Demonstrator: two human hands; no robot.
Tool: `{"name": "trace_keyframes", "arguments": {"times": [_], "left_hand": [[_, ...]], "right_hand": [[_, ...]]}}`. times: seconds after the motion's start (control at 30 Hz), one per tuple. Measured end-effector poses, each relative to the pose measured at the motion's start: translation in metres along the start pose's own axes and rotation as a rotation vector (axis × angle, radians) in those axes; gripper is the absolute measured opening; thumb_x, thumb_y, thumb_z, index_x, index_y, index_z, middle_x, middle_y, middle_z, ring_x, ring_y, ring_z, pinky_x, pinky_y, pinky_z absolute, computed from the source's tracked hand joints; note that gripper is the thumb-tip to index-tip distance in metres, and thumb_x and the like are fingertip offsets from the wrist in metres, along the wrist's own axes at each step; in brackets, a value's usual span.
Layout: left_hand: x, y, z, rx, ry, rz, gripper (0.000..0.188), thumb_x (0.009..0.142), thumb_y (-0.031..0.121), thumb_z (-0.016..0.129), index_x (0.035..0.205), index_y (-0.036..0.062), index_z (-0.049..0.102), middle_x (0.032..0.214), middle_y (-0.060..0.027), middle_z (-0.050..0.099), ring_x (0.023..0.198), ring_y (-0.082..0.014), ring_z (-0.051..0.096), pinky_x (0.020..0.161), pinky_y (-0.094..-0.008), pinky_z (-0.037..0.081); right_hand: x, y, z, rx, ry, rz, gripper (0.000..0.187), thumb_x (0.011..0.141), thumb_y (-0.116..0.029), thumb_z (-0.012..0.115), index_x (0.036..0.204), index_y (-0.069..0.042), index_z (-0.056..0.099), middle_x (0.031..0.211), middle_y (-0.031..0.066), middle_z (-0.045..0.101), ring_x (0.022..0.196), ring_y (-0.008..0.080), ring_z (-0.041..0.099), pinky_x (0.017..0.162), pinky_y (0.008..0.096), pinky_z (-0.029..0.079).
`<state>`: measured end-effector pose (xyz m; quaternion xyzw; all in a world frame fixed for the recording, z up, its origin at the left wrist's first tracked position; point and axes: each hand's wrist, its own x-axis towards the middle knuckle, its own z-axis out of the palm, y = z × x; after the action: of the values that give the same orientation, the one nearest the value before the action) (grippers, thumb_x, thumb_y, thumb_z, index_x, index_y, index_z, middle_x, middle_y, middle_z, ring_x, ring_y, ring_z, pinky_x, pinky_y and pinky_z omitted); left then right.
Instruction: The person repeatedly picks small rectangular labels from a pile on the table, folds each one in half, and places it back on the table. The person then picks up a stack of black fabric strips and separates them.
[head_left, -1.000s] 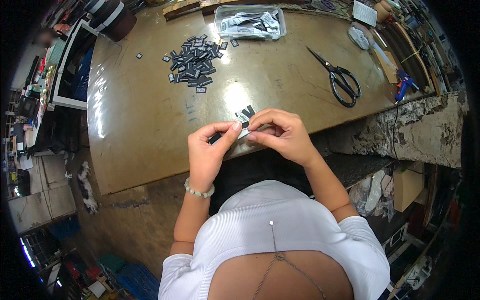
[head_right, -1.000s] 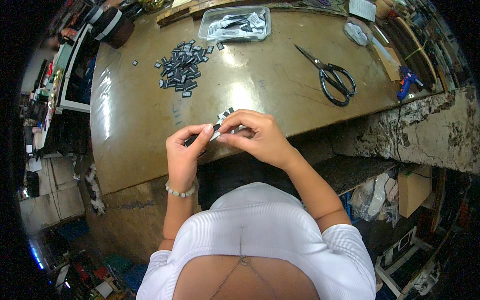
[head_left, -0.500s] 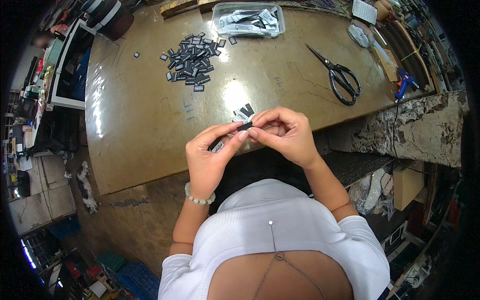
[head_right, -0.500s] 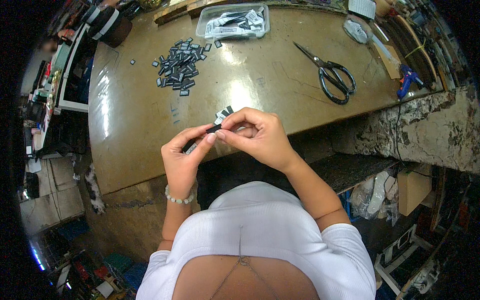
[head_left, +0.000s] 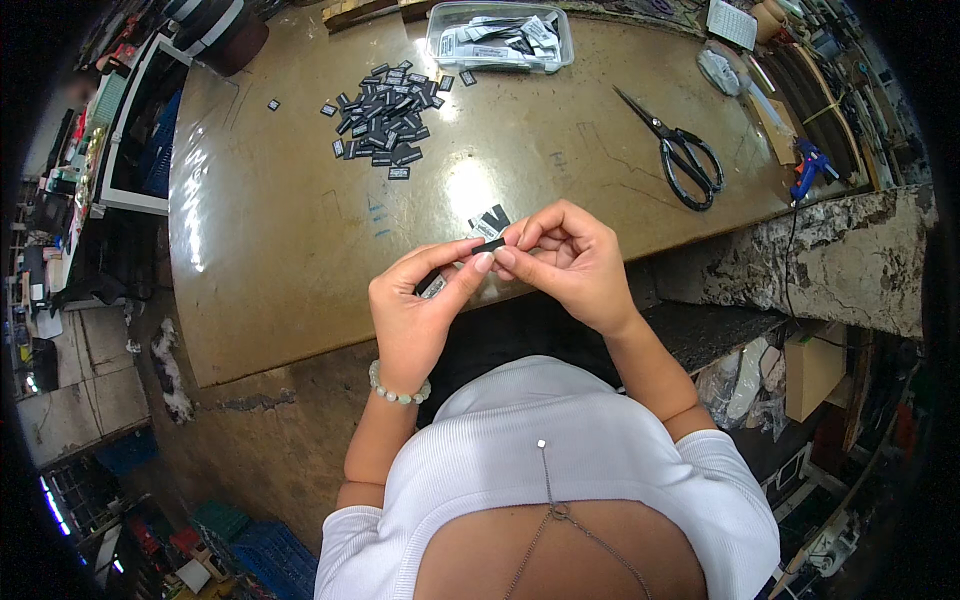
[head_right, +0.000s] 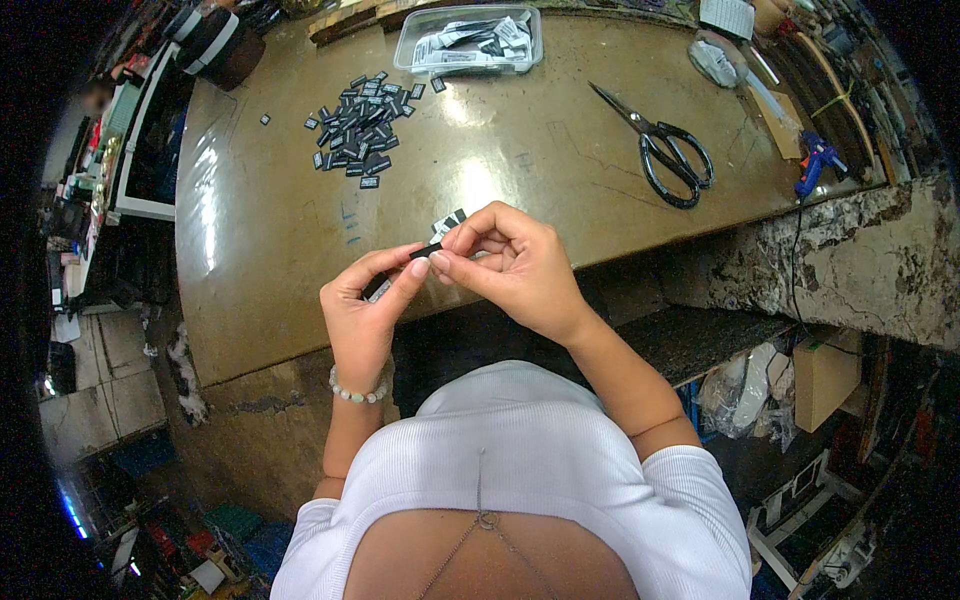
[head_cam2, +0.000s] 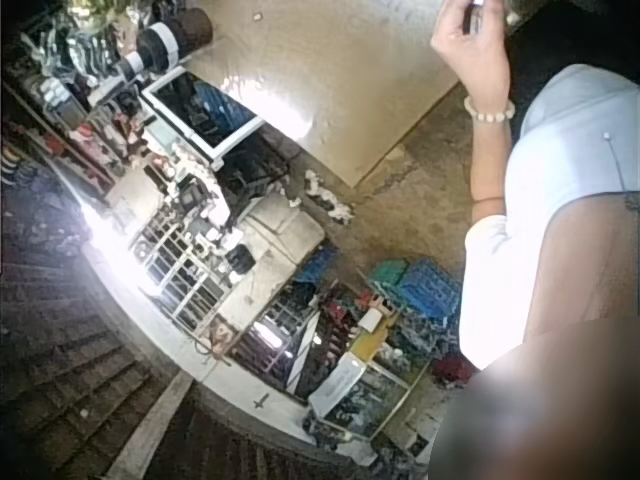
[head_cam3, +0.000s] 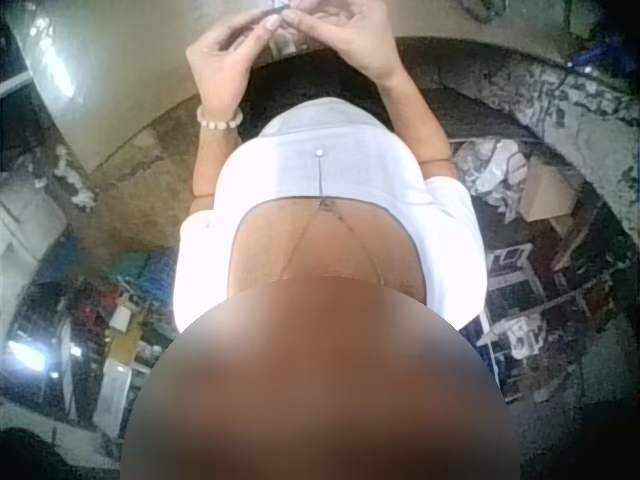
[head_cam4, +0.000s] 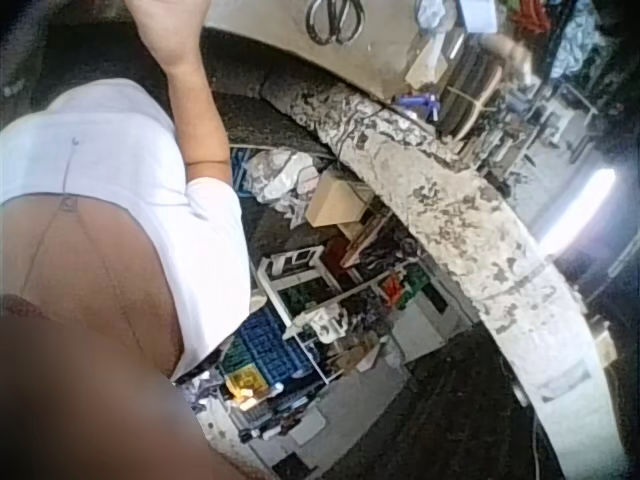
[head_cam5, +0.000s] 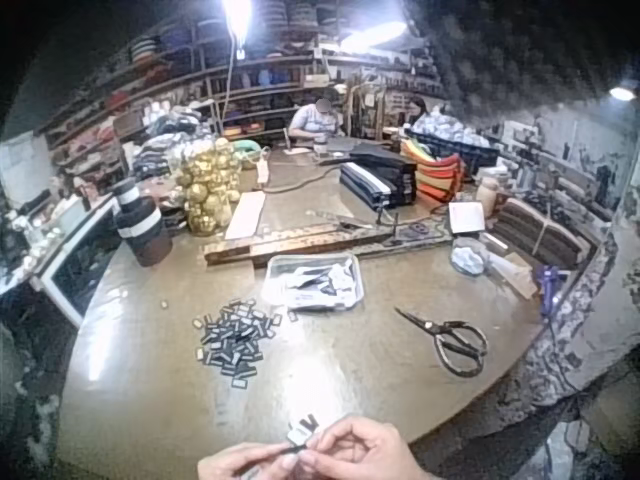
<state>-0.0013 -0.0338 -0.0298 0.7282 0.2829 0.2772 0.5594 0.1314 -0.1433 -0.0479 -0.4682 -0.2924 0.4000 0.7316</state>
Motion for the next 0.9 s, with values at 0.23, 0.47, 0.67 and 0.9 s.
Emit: {"name": "trace_keyframes", "arguments": {"times": [0.23,0.47,0.67,0.9], "left_hand": [[0.001,-0.001,0.001,0.008,0.019,0.009,0.015,0.078,0.005,0.074,0.091,-0.0003,0.072,0.084,-0.0069,0.07,0.069,-0.0075,0.056,0.065,-0.0205,0.046],[0.002,-0.007,0.002,-0.023,0.047,0.006,0.012,0.079,0.006,0.073,0.09,0.0008,0.072,0.083,-0.0057,0.07,0.07,-0.0078,0.057,0.066,-0.0207,0.046],[0.001,-0.012,0.002,-0.043,0.044,0.012,0.015,0.078,0.006,0.074,0.092,0.0003,0.072,0.081,-0.0046,0.068,0.07,-0.0082,0.057,0.066,-0.0215,0.046],[0.0,-0.019,0.005,0.054,0.088,0.116,0.012,0.08,0.007,0.073,0.085,-0.0026,0.068,0.08,-0.0066,0.067,0.069,-0.01,0.056,0.065,-0.0225,0.046]], "right_hand": [[-0.001,0.0,0.002,0.01,0.025,0.014,0.014,0.083,0.005,0.066,0.087,0.003,0.053,0.093,0.0106,0.06,0.085,0.0117,0.062,0.076,0.0237,0.055],[0.002,0.005,0.006,0.01,0.042,0.006,0.013,0.087,0.0,0.063,0.096,0.005,0.056,0.093,0.01,0.061,0.083,0.0124,0.063,0.074,0.023,0.054],[0.001,0.01,0.002,0.018,-0.022,0.191,0.018,0.091,-0.008,0.061,0.101,0.007,0.059,0.09,0.0084,0.063,0.08,0.0127,0.065,0.071,0.0227,0.055],[-0.002,0.018,0.014,0.002,0.019,0.085,0.016,0.092,-0.007,0.059,0.097,0.007,0.057,0.09,0.0076,0.061,0.077,0.0122,0.065,0.07,0.0228,0.055]]}}
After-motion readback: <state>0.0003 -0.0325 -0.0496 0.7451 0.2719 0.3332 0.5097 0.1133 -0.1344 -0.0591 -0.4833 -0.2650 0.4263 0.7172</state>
